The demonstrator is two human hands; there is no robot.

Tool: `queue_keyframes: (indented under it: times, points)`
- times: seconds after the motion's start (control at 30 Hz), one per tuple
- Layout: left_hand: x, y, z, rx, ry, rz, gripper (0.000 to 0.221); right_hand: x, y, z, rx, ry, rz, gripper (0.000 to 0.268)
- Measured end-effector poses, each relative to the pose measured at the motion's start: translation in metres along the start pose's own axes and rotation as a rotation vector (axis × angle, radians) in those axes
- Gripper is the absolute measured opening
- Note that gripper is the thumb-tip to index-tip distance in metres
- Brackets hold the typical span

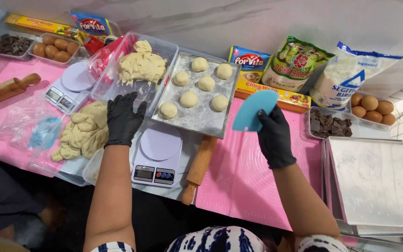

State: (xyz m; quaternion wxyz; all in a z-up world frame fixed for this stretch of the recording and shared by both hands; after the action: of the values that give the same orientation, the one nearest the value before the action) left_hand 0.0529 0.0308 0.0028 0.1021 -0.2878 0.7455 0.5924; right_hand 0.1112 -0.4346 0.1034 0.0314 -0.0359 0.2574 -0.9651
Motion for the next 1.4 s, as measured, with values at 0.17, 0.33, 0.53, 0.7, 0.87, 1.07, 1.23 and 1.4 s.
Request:
queue_keyframes:
  times: [0.17,0.33,0.53,0.7,0.87,1.07,1.23,1.4]
  points:
    - [0.006,0.030,-0.035,-0.038,0.090,0.177,0.053,-0.068,-0.128,-0.010,0.536,0.460,0.316,0.024]
    - [0.022,0.030,-0.051,-0.068,0.051,0.090,0.031,-0.153,-0.236,-0.092,0.794,1.027,0.551,0.017]
    - [0.024,0.011,-0.041,0.032,-0.035,-0.008,0.022,-0.207,-0.290,-0.183,1.013,1.399,0.661,0.004]
    - [0.020,0.020,-0.051,0.063,-0.169,-0.087,0.010,-0.221,-0.301,-0.216,1.193,1.289,0.672,0.009]
    - [0.025,-0.004,-0.042,0.087,-0.157,-0.081,0.009,-0.221,-0.311,-0.244,1.335,1.027,0.712,0.021]
    - [0.019,0.009,-0.050,0.102,-0.178,-0.058,0.014,-0.224,-0.323,-0.273,1.455,0.664,0.764,0.038]
    - [0.016,0.016,-0.054,0.078,-0.185,-0.063,0.010,-0.234,-0.309,-0.283,1.539,0.386,0.776,0.052]
    - [0.016,0.023,-0.058,0.075,-0.185,-0.077,0.006,-0.246,-0.295,-0.288,1.491,0.718,0.868,0.023]
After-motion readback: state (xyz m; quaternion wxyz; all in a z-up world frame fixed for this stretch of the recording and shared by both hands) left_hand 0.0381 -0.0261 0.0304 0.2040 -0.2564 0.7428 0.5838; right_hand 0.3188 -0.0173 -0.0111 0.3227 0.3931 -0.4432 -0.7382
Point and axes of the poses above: each hand's wrist, its own x-axis away from the middle knuckle, its own y-axis out of the back of the hand, z = x × y, the point moved 6 cm from there along -x, towards the middle knuckle, and after that the axes turned 3 degrees about -y, right-handed, at the moved point
